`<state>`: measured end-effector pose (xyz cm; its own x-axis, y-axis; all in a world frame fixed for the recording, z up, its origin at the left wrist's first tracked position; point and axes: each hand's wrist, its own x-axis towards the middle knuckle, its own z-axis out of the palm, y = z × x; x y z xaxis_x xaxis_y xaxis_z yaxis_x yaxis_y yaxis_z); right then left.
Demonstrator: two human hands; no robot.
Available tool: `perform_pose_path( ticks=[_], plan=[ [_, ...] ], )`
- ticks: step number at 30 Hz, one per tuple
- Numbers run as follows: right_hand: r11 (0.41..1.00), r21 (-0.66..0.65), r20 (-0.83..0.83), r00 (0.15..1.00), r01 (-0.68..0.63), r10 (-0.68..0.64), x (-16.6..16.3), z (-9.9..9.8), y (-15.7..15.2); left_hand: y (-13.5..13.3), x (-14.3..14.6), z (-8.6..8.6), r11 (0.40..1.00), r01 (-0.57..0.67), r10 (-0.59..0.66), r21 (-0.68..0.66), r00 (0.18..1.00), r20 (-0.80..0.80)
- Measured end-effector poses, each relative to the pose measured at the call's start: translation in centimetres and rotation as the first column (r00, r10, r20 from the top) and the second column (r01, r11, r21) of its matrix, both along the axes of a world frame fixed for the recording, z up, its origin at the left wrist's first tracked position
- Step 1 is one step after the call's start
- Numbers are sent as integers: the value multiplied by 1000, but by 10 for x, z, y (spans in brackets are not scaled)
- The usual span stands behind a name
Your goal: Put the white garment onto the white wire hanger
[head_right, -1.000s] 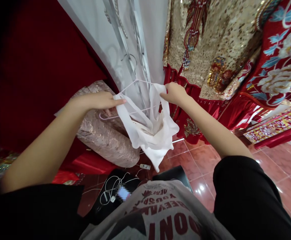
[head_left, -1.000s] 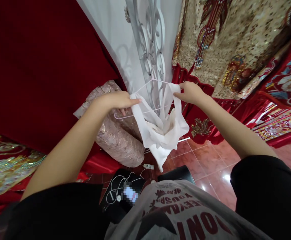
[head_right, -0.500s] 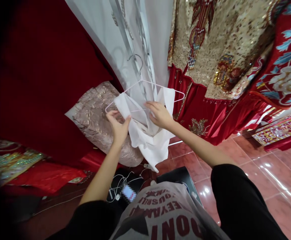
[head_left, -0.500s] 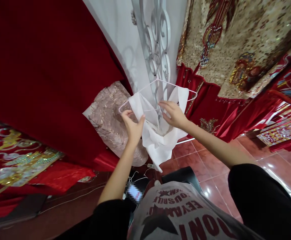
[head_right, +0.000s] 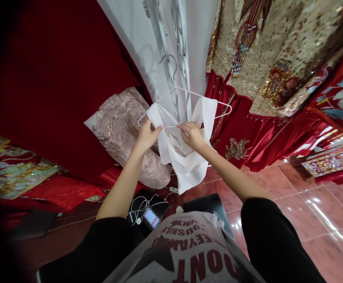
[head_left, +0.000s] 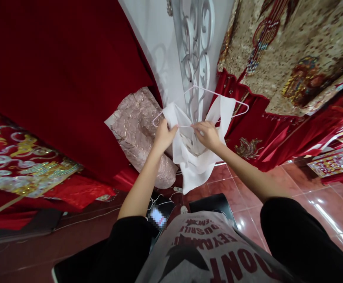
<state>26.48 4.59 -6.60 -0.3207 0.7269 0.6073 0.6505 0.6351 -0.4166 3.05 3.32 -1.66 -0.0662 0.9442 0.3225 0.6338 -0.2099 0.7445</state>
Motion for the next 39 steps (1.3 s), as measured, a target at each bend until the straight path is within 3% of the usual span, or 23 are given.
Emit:
perform_pose_path(
  ticks=[3,6,9,14,19,22,25,33,35,37,39],
  plan=[
    [1000,4,-22,1000,17,-17,3,-2,4,-10,1,12,998,53,-56,-46,997,-53],
    [998,18,-37,998,53,-53,2,-5,8,-13,4,27,970,190,-154,-149,963,222],
    [998,20,-52,997,63,-62,2,-6,10,-12,3,47,931,291,-148,-220,852,502],
    [1000,10,-38,999,20,-20,13,-3,10,-7,-33,68,962,195,-34,-189,776,630],
    [1000,-9,-45,999,-21,20,25,-3,15,-14,-87,43,972,57,93,-228,798,596],
    [998,-14,-82,995,-57,56,19,-4,13,-28,-99,23,968,27,120,-249,823,556],
    [996,-22,-135,988,-82,78,8,-3,7,-41,-95,15,949,123,83,-292,792,605],
    [991,95,-194,974,-99,116,-1,-3,-3,-60,-67,36,853,389,69,-348,577,814],
    [986,120,-164,977,-116,135,0,-3,-5,-62,-53,33,849,396,52,-349,596,802],
    [983,135,-132,981,-126,144,4,-1,-6,-63,-41,28,882,335,38,-331,650,759],
    [986,155,-146,986,-55,78,12,3,-3,-65,-34,25,918,253,33,-304,718,696]
  ],
)
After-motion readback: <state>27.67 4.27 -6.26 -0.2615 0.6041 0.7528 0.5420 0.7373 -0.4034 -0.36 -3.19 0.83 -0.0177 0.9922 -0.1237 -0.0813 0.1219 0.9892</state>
